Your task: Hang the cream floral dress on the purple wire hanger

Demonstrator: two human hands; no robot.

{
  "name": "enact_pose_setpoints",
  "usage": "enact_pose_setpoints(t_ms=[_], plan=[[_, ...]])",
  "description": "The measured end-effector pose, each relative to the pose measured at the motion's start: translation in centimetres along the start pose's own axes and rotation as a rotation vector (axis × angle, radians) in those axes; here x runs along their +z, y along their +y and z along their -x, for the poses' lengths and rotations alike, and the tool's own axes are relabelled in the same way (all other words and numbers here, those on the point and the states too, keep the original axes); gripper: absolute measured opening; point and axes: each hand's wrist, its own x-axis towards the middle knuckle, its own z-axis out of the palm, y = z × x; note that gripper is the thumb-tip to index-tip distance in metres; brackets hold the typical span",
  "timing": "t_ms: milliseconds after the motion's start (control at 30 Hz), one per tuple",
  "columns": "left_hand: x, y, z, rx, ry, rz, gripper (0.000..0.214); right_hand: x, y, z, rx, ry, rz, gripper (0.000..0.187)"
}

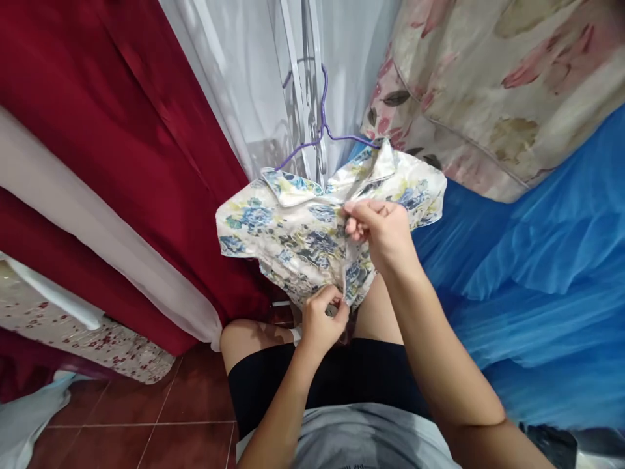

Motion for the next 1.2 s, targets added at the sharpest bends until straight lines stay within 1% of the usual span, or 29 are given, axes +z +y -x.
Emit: enact_pose_setpoints(t_ms=[67, 133, 200, 267, 300, 333, 400, 467, 500, 533, 600, 633, 700, 767, 800, 867, 933, 967, 1000, 1033, 1100, 1133, 1167, 1200], plan=[[0.0, 0.2, 0.1, 0.01, -0.049, -0.034, 0.015, 0.6, -1.8, -2.1, -0.089, -0.015, 0.004, 0.019], [-0.1, -0.1, 0.2, 0.017, -0.12, -0.051, 0.015, 1.0, -2.8, -3.1, -0.159, -0.007, 0.008, 0.02], [-0.3, -0.9, 0.1, 0.002, -0.179, -0.044, 0.015, 1.2, -2.9, -3.1, -0.187, 0.01, 0.01, 0.02], [-1.0, -1.4, -0.4, -0.016, -0.204, 0.002, 0.012, 1.3, -2.4, -2.4, -0.164, 0.005, 0.015, 0.019], [-1.7, -1.4, -1.0, -0.014, -0.189, 0.035, 0.008, 1.2, -2.0, -2.0, -0.145, -0.01, 0.02, 0.019], [-2.5, -1.2, -1.8, -0.002, -0.148, 0.064, 0.005, 1.2, -1.7, -1.5, -0.129, -0.033, 0.028, 0.019], [-4.4, 0.3, -4.2, 0.062, 0.004, 0.104, 0.016, 1.1, -1.4, -0.8, -0.119, -0.074, 0.057, 0.02], [-6.4, 2.7, -7.1, 0.179, 0.177, 0.101, 0.03, 1.1, -1.6, -0.2, -0.131, -0.099, 0.099, 0.022], [-7.3, 4.0, -8.6, 0.267, 0.216, 0.089, 0.035, 1.1, -1.9, -0.1, -0.139, -0.113, 0.123, 0.022], [-8.0, 5.3, -10.0, 0.347, 0.225, 0.052, 0.034, 1.1, -2.2, 0.0, -0.149, -0.126, 0.145, 0.023], [-8.9, 7.5, -12.4, 0.464, 0.224, -0.055, 0.023, 1.1, -2.7, 0.0, -0.177, -0.131, 0.183, 0.022], [-9.1, 8.4, -13.2, 0.5, 0.219, -0.108, 0.019, 1.1, -2.7, -0.2, -0.191, -0.12, 0.197, 0.022], [-9.1, 9.5, -14.0, 0.539, 0.213, -0.184, 0.016, 1.1, -2.4, -0.8, -0.208, -0.086, 0.224, 0.022], [-9.0, 10.2, -14.2, 0.546, 0.217, -0.198, 0.016, 1.0, -1.3, -1.5, -0.211, -0.055, 0.278, 0.022], [-9.1, 10.4, -14.2, 0.543, 0.241, -0.178, 0.016, 1.0, -0.6, -1.8, -0.206, -0.048, 0.316, 0.021], [-10.0, 10.4, -14.5, 0.533, 0.354, -0.091, 0.018, 0.7, 0.9, -2.0, -0.169, -0.04, 0.384, 0.02], [-12.0, 9.6, -15.4, 0.509, 0.508, 0.03, 0.02, 0.3, 2.3, -1.7, -0.099, -0.063, 0.39, 0.021], [-13.3, 8.7, -16.1, 0.48, 0.577, 0.096, 0.021, 0.1, 2.8, -1.2, -0.066, -0.082, 0.371, 0.023], [-14.7, 7.4, -16.9, 0.436, 0.632, 0.169, 0.02, -0.1, 3.3, -0.7, -0.043, -0.096, 0.35, 0.025], [-16.1, 5.8, -17.7, 0.363, 0.672, 0.249, 0.019, -0.3, 3.5, 0.0, -0.033, -0.106, 0.338, 0.026], [-18.4, 2.0, -18.9, 0.142, 0.741, 0.465, 0.015, -0.7, 3.8, 1.5, -0.025, -0.109, 0.339, 0.025], [-19.1, 0.0, -19.1, 0.008, 0.791, 0.607, 0.015, -0.8, 3.9, 2.1, -0.014, -0.109, 0.339, 0.025], [-19.3, -2.0, -19.0, -0.148, 0.85, 0.761, 0.015, -0.9, 3.9, 2.8, 0.005, -0.113, 0.332, 0.024], [-19.1, -3.7, -18.6, -0.32, 0.867, 0.906, 0.017, -1.1, 4.0, 3.4, 0.029, -0.117, 0.314, 0.024]])
